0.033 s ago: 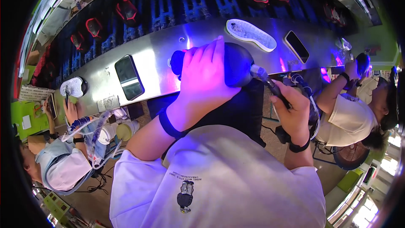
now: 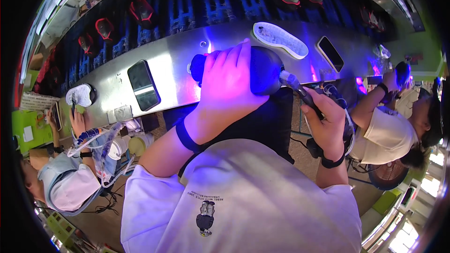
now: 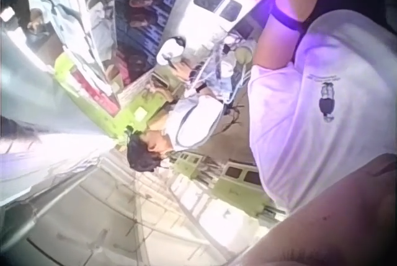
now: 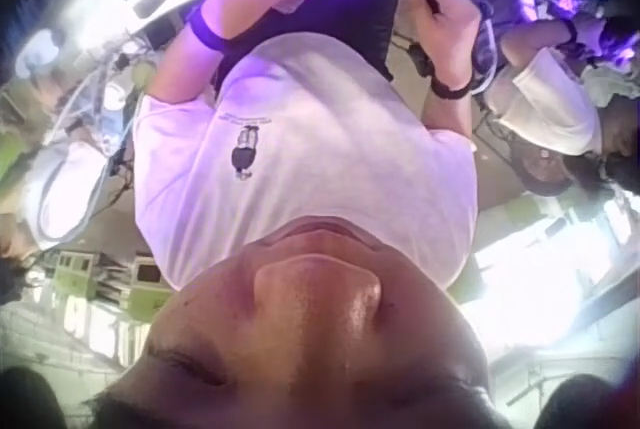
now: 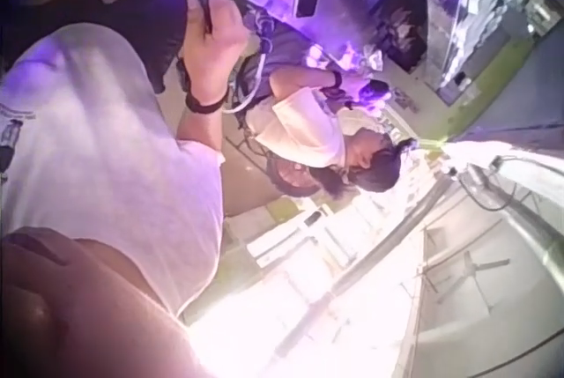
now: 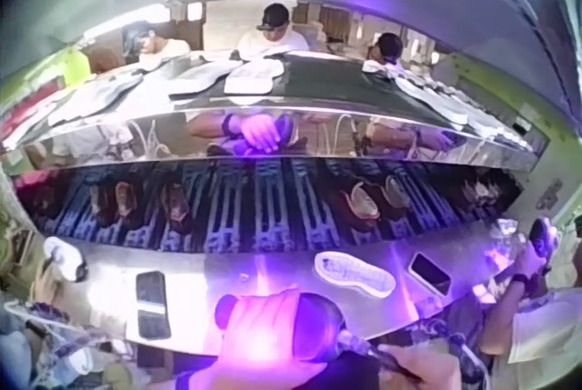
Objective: Apply cleaning solution to a shoe upper and scrub it with a brush.
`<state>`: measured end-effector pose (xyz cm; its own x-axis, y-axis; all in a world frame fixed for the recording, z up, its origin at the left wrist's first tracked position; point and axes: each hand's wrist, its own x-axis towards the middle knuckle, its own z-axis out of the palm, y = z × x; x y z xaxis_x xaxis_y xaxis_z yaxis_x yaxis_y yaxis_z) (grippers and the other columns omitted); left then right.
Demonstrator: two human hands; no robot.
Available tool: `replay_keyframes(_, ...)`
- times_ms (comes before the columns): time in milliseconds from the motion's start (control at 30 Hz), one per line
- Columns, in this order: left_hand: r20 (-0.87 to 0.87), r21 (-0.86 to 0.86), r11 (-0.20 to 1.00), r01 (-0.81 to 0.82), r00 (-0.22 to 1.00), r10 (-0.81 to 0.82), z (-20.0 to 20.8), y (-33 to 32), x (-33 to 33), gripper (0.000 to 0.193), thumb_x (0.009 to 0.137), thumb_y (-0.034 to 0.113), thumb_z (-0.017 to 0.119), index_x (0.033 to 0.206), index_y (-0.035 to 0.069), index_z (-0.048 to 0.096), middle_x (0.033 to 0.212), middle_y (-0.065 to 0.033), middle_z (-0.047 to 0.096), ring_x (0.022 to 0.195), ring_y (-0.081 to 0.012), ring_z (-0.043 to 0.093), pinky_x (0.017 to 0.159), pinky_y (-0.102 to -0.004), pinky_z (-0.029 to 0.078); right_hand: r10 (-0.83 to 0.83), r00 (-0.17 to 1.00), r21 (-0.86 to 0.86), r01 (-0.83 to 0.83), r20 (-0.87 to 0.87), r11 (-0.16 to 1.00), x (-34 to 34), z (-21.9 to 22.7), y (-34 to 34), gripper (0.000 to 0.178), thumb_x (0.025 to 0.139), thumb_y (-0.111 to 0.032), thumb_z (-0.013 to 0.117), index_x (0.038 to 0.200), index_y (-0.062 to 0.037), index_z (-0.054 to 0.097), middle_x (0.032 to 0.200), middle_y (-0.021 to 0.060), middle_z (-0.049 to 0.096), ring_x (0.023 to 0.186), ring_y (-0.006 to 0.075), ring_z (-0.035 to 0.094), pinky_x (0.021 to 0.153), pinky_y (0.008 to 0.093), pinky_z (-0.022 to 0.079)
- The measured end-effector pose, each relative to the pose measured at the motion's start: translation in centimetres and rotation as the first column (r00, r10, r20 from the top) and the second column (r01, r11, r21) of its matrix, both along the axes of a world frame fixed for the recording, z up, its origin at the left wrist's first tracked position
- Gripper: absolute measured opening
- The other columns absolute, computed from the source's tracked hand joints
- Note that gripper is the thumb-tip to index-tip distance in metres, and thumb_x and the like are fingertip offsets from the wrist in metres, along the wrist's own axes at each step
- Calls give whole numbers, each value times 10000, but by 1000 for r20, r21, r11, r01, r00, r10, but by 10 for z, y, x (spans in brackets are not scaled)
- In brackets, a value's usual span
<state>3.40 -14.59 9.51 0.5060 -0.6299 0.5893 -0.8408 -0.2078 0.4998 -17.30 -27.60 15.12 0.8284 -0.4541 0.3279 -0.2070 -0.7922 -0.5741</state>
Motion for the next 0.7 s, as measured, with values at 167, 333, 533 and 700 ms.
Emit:
replay_keyframes(167,-1,1,1000,-2,1000,2,8,4,33,1054,557,440,914,1419,2,494,1172,-189,674,1058,-357,656,982,-498,474,75,997,-120,-77,-15,990,42,10,-18,413,832,-4,759,1236,-73,706,830,89,651,683,181,603,640,268,475)
replay_keyframes(333,-42,190,982,3,999,5,14,24,68,1081,598,399,909,1487,30,420,1159,-191,671,1063,-374,658,956,-468,507,60,990,215,-86,127,973,74,-35,-38,402,871,-25,755,1262,14,668,891,38,682,714,101,602,661,241,484)
replay_keyframes(533,-125,278,960,38,992,-3,-9,50,83,1089,596,315,922,1506,31,397,1050,-229,688,960,-378,698,816,-436,569,58,995,737,25,-86,675,89,-54,-40,441,929,-97,746,1342,6,630,927,33,689,786,66,607,704,225,492)
replay_keyframes(700,-284,144,971,191,948,-145,-14,63,62,1077,618,368,919,1493,10,405,1060,-221,701,944,-380,714,852,-432,571,84,994,531,-112,76,840,94,-10,-43,363,916,-54,736,1266,22,675,998,59,730,932,103,649,863,268,508)
